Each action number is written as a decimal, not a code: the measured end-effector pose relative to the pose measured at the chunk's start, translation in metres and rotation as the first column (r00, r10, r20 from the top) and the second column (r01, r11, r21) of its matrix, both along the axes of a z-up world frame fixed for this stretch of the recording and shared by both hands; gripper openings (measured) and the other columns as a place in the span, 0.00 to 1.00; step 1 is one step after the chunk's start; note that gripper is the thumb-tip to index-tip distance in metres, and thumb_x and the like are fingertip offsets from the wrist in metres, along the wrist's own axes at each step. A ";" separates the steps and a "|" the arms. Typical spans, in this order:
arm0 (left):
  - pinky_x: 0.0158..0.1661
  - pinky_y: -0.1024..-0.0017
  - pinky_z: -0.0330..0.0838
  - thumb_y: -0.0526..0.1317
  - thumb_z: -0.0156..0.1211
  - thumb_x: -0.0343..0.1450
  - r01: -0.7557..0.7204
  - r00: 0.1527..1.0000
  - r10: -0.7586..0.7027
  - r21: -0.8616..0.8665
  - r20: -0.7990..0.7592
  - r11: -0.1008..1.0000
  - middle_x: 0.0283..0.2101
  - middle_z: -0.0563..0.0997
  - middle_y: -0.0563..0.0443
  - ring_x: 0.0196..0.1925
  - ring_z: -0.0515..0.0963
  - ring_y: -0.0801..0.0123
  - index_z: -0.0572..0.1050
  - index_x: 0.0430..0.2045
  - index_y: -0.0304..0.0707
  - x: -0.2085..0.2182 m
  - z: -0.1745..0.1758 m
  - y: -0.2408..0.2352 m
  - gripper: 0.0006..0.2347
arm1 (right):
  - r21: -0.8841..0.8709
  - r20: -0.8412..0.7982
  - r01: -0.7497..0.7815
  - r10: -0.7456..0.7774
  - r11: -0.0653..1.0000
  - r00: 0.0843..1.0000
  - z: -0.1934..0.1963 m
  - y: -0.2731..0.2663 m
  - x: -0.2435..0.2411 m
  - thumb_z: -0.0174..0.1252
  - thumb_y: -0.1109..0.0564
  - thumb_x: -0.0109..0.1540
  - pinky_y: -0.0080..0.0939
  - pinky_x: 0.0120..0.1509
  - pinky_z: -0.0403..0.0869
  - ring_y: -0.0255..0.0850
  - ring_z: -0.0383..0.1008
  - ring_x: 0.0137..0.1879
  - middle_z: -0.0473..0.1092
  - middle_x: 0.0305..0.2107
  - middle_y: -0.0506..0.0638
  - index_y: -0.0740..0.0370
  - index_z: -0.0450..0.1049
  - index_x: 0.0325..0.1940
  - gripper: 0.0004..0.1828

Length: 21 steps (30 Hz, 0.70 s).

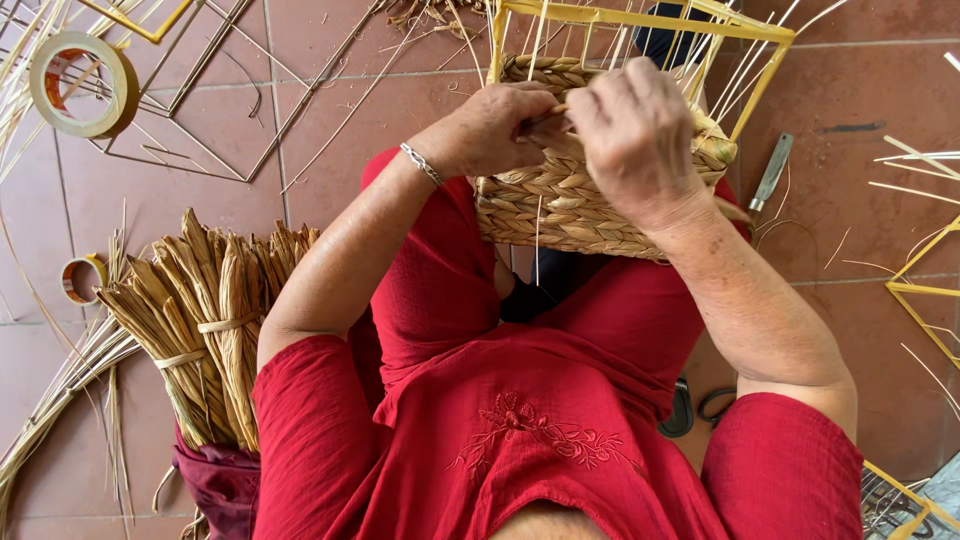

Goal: The person weaves a basket using dried palm leaves, interlacing them through a yellow metal frame. They use scissors to trim excess material and continue weaving the sides of the basket.

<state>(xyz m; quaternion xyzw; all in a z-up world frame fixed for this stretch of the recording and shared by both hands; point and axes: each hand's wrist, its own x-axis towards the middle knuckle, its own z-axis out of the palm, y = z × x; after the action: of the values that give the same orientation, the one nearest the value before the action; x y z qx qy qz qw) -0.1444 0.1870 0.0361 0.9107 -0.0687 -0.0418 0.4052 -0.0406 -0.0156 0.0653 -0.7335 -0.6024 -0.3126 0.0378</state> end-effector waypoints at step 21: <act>0.31 0.68 0.75 0.28 0.59 0.77 -0.128 0.783 0.023 0.125 0.621 0.984 0.50 0.76 0.39 0.40 0.82 0.57 0.63 0.44 0.33 -0.021 -0.030 -0.024 0.09 | 0.060 -0.357 0.163 -0.132 0.985 0.925 -0.071 -0.013 0.017 0.66 0.38 0.67 0.31 0.16 0.62 0.29 0.63 0.15 0.67 0.13 0.40 0.53 0.68 0.29 0.24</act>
<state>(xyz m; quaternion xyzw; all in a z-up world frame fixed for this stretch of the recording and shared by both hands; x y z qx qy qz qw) -0.1652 0.1633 0.0056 0.9058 -0.1573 0.2689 0.2872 -0.0235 -0.0289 -0.0060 -0.8184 -0.5145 -0.2045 0.1538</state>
